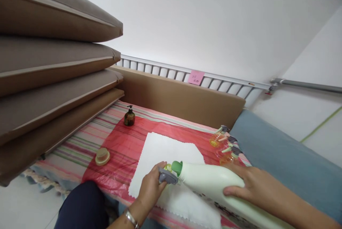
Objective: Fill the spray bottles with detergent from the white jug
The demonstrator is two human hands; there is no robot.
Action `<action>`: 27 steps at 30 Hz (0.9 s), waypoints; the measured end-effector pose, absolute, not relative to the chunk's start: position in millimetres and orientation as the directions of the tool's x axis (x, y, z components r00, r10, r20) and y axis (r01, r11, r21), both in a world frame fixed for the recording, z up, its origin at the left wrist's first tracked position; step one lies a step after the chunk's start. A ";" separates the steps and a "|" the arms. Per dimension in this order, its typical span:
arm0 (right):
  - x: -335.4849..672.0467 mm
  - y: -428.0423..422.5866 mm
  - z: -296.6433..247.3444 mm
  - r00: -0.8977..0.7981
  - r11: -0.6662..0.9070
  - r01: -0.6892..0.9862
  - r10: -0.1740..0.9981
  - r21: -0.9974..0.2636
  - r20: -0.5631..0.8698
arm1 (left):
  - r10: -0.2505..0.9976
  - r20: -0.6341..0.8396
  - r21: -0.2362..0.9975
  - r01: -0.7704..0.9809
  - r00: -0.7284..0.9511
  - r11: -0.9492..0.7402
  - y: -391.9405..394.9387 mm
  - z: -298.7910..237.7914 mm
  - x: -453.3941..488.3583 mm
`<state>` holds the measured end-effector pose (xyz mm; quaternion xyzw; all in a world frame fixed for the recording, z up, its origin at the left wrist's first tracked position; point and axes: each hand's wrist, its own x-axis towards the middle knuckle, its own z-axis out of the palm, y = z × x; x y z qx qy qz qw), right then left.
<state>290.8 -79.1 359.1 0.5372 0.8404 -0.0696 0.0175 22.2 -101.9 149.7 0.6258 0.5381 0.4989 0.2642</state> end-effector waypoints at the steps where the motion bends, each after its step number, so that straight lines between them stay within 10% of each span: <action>1: 289.2 -79.1 360.1 -0.422 0.413 0.906 0.899 -0.092 -0.115 | 0.936 0.344 0.862 0.418 -0.071 -0.286 -102.2 149.0 22.3; 27: 257.0 -85.5 396.4 -0.483 0.493 0.869 0.863 0.038 -0.149 | 0.930 0.364 0.829 0.474 -0.052 -0.298 -101.8 143.8 21.0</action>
